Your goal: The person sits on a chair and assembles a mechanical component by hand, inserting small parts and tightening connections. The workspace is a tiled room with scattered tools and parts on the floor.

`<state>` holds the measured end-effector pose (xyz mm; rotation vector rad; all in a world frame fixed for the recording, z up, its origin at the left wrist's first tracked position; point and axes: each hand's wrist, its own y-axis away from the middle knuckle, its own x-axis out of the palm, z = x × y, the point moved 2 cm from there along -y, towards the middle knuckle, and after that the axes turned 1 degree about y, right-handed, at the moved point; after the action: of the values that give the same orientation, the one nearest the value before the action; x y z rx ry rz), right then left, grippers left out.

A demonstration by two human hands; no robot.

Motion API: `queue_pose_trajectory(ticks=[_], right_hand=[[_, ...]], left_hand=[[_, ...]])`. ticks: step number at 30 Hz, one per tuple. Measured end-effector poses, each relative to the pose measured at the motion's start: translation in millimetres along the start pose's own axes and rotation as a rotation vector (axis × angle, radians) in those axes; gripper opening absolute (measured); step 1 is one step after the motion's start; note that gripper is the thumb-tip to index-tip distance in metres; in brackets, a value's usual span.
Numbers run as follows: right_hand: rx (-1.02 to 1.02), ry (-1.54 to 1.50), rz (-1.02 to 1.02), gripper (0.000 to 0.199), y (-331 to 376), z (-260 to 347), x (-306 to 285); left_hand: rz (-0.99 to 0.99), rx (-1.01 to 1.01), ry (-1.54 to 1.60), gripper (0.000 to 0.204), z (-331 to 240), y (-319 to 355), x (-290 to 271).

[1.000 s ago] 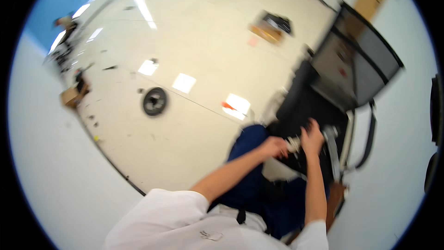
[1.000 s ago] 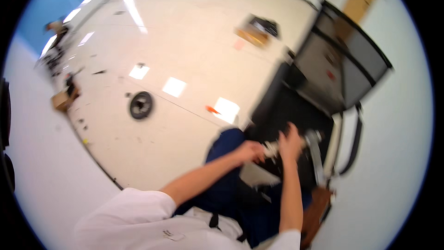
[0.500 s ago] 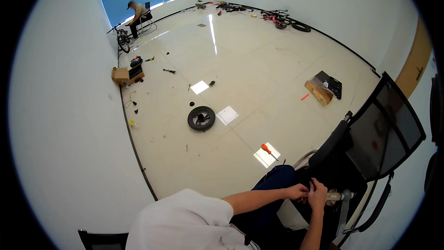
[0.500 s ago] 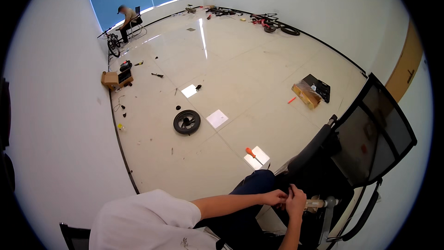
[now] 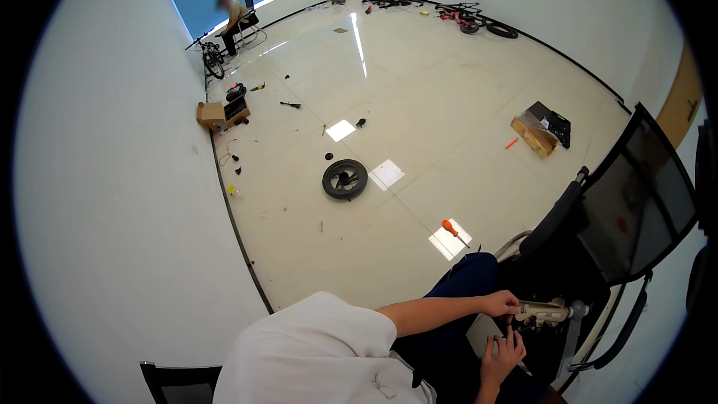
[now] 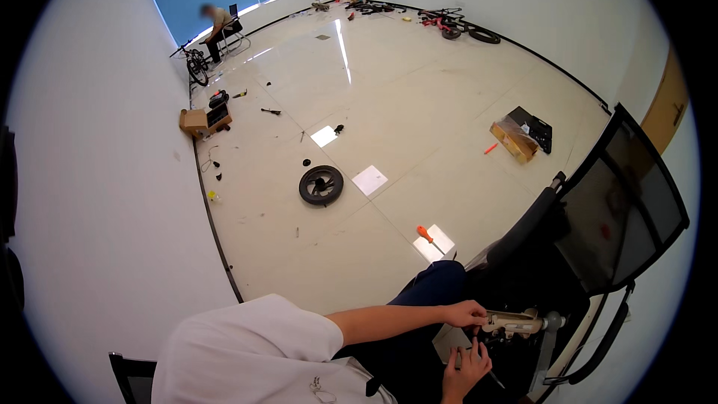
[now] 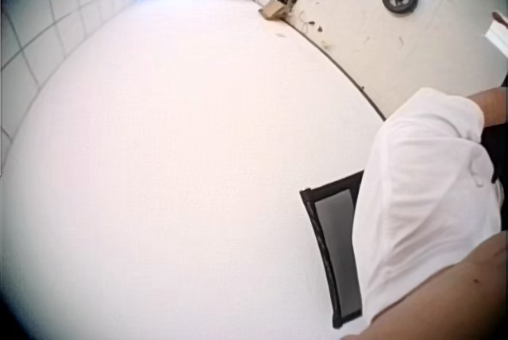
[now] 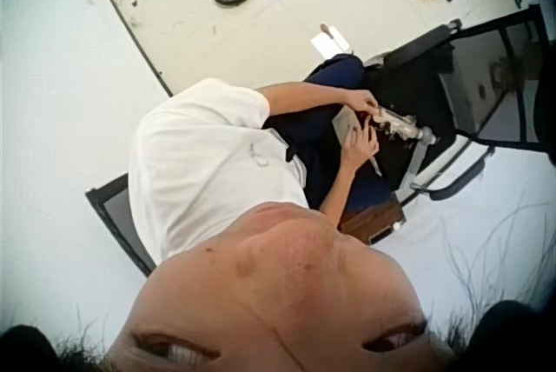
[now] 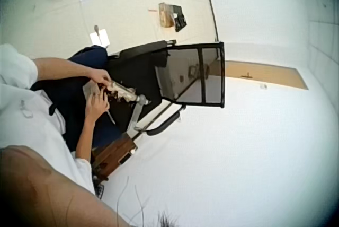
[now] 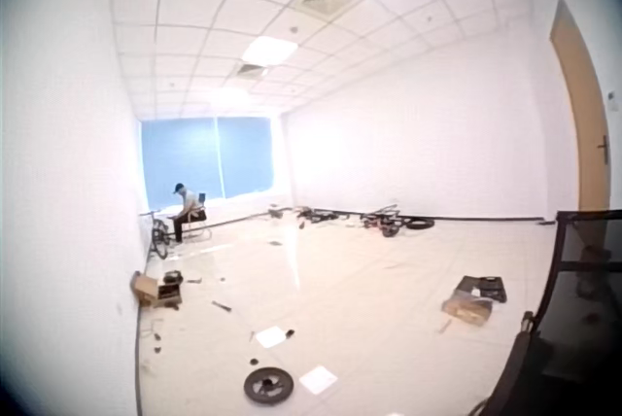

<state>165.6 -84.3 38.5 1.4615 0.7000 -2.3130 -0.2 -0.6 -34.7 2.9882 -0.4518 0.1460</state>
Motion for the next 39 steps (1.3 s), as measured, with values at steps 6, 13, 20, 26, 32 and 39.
queue_pose_trajectory(ticks=[6, 13, 20, 26, 32, 39], right_hand=[[0.078, -0.038, -0.019, 0.020, 22.5, -23.0, -24.6], [0.465, -0.232, -0.083, 0.018, -14.9, -144.7, -43.9], [0.287, -0.236, -0.137, 0.024, -117.3, -235.0, -3.8], [0.359, -0.157, -0.132, 0.031, -172.6, -103.6, -0.8], [0.128, -0.394, -0.076, 0.034, -167.5, -54.4, 27.0], [-0.214, -0.247, -0.010, 0.022, -141.8, -12.4, 11.6]], left_hand=[[-0.087, -0.034, 0.060, 0.032, 8.8, -6.9, -6.1], [-0.091, -0.061, 0.104, 0.034, 7.6, -7.6, -4.8], [-0.093, -0.041, 0.104, 0.034, 8.5, -15.2, -3.3], [-0.118, -0.062, 0.183, 0.032, 14.8, -11.5, -4.1], [-0.078, -0.055, 0.103, 0.032, 4.3, -2.4, -5.3], [-0.068, 0.110, 0.226, 0.016, 46.8, -23.3, -13.1]])
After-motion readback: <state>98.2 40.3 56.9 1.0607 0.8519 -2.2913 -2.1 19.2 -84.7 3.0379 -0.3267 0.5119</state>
